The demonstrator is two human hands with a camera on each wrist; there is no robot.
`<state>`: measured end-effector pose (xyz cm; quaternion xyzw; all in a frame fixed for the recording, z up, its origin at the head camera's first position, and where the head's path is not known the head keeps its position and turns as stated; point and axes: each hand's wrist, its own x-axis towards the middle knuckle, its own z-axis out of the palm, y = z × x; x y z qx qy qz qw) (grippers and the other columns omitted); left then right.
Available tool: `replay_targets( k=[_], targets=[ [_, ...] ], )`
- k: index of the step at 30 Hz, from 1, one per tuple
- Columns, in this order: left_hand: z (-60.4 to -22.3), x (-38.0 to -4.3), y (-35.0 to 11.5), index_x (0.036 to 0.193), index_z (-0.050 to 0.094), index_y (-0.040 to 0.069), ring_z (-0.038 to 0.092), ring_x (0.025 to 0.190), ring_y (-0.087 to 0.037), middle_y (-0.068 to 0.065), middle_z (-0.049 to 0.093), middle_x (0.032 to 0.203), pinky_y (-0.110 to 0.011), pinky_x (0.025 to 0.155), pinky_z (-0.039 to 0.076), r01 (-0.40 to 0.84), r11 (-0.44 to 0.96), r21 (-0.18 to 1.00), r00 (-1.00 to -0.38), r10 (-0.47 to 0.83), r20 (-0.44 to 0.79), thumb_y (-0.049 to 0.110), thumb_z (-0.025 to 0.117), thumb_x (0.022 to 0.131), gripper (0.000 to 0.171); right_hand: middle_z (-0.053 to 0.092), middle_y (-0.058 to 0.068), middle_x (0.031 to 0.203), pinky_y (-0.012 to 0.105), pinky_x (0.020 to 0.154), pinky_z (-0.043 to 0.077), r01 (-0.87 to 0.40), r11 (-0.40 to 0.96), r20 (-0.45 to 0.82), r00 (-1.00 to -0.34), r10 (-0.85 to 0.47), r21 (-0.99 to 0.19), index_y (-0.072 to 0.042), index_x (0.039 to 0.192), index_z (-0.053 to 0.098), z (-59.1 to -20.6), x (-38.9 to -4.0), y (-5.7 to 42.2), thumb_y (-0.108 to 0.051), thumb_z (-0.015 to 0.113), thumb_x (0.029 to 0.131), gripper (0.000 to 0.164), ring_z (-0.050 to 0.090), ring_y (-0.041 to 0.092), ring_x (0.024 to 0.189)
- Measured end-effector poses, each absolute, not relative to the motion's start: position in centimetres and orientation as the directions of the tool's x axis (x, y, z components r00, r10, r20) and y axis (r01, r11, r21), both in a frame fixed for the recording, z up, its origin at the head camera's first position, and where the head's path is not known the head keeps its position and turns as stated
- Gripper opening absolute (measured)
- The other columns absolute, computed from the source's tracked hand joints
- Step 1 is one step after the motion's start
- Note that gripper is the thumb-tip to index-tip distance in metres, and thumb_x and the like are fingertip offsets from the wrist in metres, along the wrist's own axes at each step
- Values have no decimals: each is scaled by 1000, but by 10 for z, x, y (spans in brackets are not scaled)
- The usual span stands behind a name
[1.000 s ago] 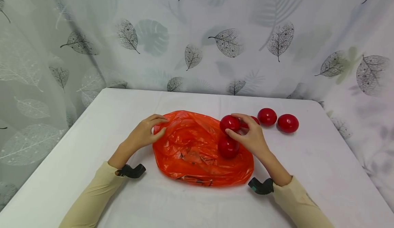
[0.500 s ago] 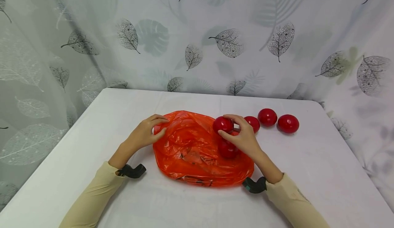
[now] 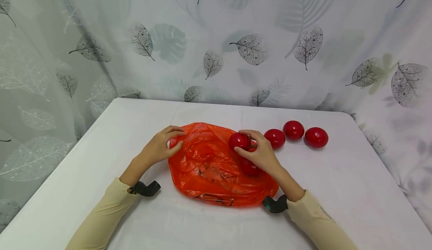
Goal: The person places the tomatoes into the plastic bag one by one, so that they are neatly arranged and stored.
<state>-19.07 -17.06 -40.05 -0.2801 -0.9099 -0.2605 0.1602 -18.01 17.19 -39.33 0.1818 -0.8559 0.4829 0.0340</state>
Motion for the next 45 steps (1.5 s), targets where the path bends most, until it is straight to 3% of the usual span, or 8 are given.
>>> replay_targets(
  k=[19, 36, 45],
  targets=[
    [-403, -188, -169, 112, 70, 2, 63, 108, -28, -12, 64, 116, -40, 92, 55, 586, 709, 392, -798, 421, 431, 14, 67, 87, 28, 58, 16, 130, 52, 86, 55, -388, 529, 253, -916, -311, -755, -6, 128, 58, -408, -182, 168, -15, 79, 81, 53, 54, 33, 116],
    [-402, -188, -169, 112, 70, 2, 64, 108, -28, -12, 64, 116, -40, 92, 54, 578, 716, 392, -804, 418, 422, 13, 67, 87, 28, 53, 20, 134, 54, 88, 54, -342, 543, 169, -924, -344, -767, -6, 133, 56, -407, -183, 168, -16, 75, 85, 52, 54, 39, 117],
    [-399, -190, -171, 112, 70, 1, 64, 107, -27, -12, 64, 115, -40, 92, 55, 584, 709, 395, -802, 429, 416, 13, 68, 87, 28, 57, 20, 127, 55, 90, 53, -374, 518, 240, -920, -309, -769, -3, 124, 61, -406, -183, 169, -10, 72, 87, 39, 56, 37, 113]
  ],
)
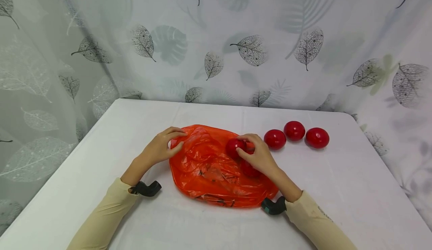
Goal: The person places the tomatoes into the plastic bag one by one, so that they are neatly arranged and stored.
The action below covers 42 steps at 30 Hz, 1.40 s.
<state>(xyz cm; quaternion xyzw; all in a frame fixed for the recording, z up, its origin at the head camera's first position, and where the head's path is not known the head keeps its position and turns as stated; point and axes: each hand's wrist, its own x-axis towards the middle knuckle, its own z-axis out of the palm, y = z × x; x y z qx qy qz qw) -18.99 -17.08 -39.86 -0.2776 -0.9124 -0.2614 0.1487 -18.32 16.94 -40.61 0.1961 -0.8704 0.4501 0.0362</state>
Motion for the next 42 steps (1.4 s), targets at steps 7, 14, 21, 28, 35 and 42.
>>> replay_targets(
  k=[7, 14, 21, 28, 35, 42],
  targets=[
    [-397, -190, -171, 113, 70, 1, 63, 108, -28, -13, 64, 116, -40, 92, 54, 573, 713, 404, -812, 426, 400, 13, 67, 87, 28, 58, 20, 124, 57, 93, 50, -373, 509, 251, -923, -292, -776, -2, 120, 62, -404, -182, 171, -8, 69, 89, 33, 55, 38, 112],
    [-398, -190, -171, 113, 70, 1, 63, 108, -28, -13, 64, 116, -40, 92, 54, 565, 721, 402, -816, 419, 398, 14, 66, 88, 28, 59, 20, 123, 55, 90, 53, -370, 494, 262, -925, -275, -786, -1, 120, 62, -402, -182, 173, -8, 69, 89, 32, 56, 37, 110],
    [-398, -189, -172, 113, 70, 2, 63, 109, -28, -13, 64, 117, -41, 93, 54, 563, 722, 402, -818, 419, 394, 14, 66, 87, 29, 58, 18, 123, 45, 86, 56, -367, 508, 268, -928, -260, -779, -1, 121, 61, -403, -182, 180, -8, 69, 89, 34, 58, 37, 112],
    [-398, -189, -172, 112, 70, 2, 63, 108, -28, -13, 64, 116, -41, 92, 54, 575, 716, 396, -809, 423, 409, 14, 66, 87, 28, 58, 18, 121, 25, 83, 56, -395, 508, 301, -918, -259, -765, 1, 122, 60, -402, -181, 189, -7, 68, 90, 34, 59, 39, 112],
    [-400, -189, -172, 113, 69, 2, 63, 108, -28, -13, 64, 118, -40, 92, 54, 567, 722, 396, -815, 421, 399, 15, 66, 88, 29, 59, 19, 119, 48, 88, 55, -399, 549, 321, -917, -238, -734, 0, 122, 61, -398, -179, 196, -7, 67, 90, 33, 57, 39, 109],
    [-398, -188, -172, 113, 70, 2, 63, 109, -28, -13, 64, 118, -41, 92, 54, 565, 725, 394, -816, 421, 396, 15, 66, 88, 29, 59, 20, 118, 6, 78, 46, -406, 565, 354, -912, -206, -719, 1, 122, 60, -393, -181, 205, -6, 66, 90, 33, 58, 34, 99]
  ],
)
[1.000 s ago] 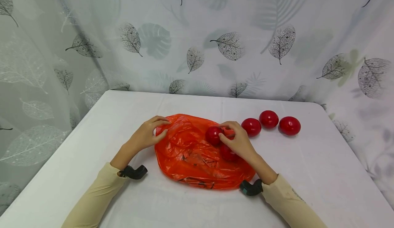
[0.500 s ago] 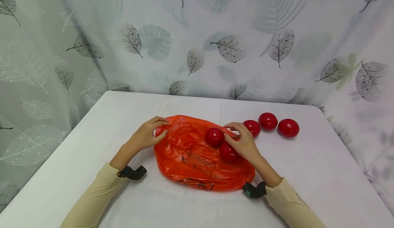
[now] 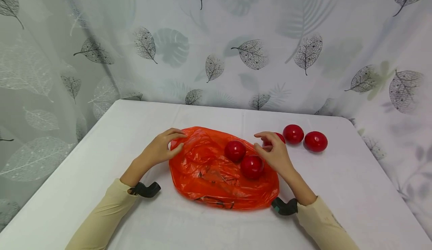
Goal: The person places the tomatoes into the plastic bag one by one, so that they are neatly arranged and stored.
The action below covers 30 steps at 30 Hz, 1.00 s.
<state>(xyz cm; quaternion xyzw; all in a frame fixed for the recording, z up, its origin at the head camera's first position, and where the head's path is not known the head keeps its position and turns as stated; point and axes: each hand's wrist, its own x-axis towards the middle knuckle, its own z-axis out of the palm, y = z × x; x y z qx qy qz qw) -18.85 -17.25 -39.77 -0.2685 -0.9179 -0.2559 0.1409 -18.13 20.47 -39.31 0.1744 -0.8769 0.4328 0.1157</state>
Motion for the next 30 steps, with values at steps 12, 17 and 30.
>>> replay_targets(
  k=[12, 17, 30],
  targets=[
    [-397, -188, -173, 111, 70, 2, 63, 108, -28, -13, 65, 116, -41, 93, 54, 577, 719, 387, -806, 427, 409, 13, 66, 87, 27, 57, 23, 123, 1, 77, 42, -367, 575, 361, -923, -131, -731, 0, 125, 59, -380, -183, 220, -8, 66, 90, 37, 56, 39, 107],
    [-396, -188, -173, 112, 70, 2, 63, 109, -28, -12, 64, 117, -41, 92, 54, 570, 722, 392, -812, 422, 404, 14, 66, 87, 28, 57, 24, 124, 0, 75, 40, -358, 595, 377, -921, -99, -719, 1, 124, 60, -378, -183, 224, -7, 68, 88, 38, 56, 38, 108],
    [-396, -188, -173, 112, 70, 2, 63, 108, -28, -12, 64, 117, -41, 92, 55, 569, 725, 387, -813, 425, 399, 15, 66, 87, 28, 58, 20, 126, 32, 91, 53, -294, 641, 364, -931, -24, -709, -1, 123, 62, -380, -186, 232, -14, 67, 91, 36, 52, 29, 112]
  ],
)
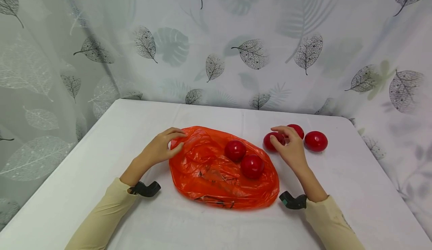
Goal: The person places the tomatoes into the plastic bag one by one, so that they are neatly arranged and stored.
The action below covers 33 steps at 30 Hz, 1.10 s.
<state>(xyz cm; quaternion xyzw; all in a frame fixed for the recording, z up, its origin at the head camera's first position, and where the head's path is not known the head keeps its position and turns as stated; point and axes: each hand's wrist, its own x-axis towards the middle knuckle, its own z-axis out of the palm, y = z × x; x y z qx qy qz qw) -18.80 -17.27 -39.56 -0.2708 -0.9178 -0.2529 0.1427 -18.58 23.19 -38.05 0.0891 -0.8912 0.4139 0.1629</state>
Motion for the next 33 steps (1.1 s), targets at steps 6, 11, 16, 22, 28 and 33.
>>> replay_targets(
  k=[6, 11, 16, 22, 28, 33],
  targets=[
    [-396, -188, -173, 113, 70, 2, 63, 109, -28, -13, 64, 118, -41, 92, 55, 564, 728, 391, -817, 423, 391, 15, 65, 88, 28, 56, 23, 126, 51, 93, 51, -277, 639, 336, -941, -31, -717, 1, 125, 60, -382, -187, 234, -13, 69, 88, 40, 50, 34, 112],
    [-396, -188, -172, 113, 70, 2, 63, 109, -28, -13, 64, 118, -41, 92, 54, 560, 728, 394, -820, 422, 386, 15, 66, 88, 28, 54, 24, 128, 42, 93, 53, -250, 654, 305, -952, -31, -714, 1, 126, 59, -385, -190, 238, -13, 70, 88, 42, 50, 38, 115],
    [-396, -189, -172, 112, 70, 2, 63, 108, -28, -13, 64, 117, -40, 92, 54, 563, 726, 393, -818, 424, 389, 15, 66, 88, 28, 47, 29, 134, 65, 95, 45, -221, 651, 251, -967, -48, -726, 3, 130, 55, -389, -192, 240, -16, 68, 90, 46, 45, 45, 119],
    [-396, -189, -173, 112, 70, 2, 63, 109, -28, -13, 64, 117, -40, 93, 54, 562, 726, 396, -819, 423, 387, 15, 66, 88, 28, 46, 28, 135, 64, 98, 43, -212, 663, 236, -970, -56, -718, 3, 131, 53, -394, -196, 243, -16, 68, 90, 48, 45, 43, 120],
    [-397, -189, -173, 112, 70, 2, 63, 109, -28, -13, 64, 117, -40, 93, 54, 565, 724, 396, -818, 426, 387, 15, 65, 88, 28, 43, 30, 136, 64, 99, 42, -201, 667, 219, -974, -58, -717, 4, 135, 49, -399, -198, 245, -13, 68, 89, 52, 42, 46, 122],
    [-396, -188, -172, 112, 70, 2, 63, 109, -28, -13, 64, 117, -40, 92, 54, 567, 722, 397, -816, 427, 389, 14, 65, 88, 27, 41, 32, 136, 65, 99, 41, -183, 650, 192, -980, -58, -738, 5, 137, 45, -402, -199, 246, -11, 69, 88, 57, 39, 48, 124]
  ],
)
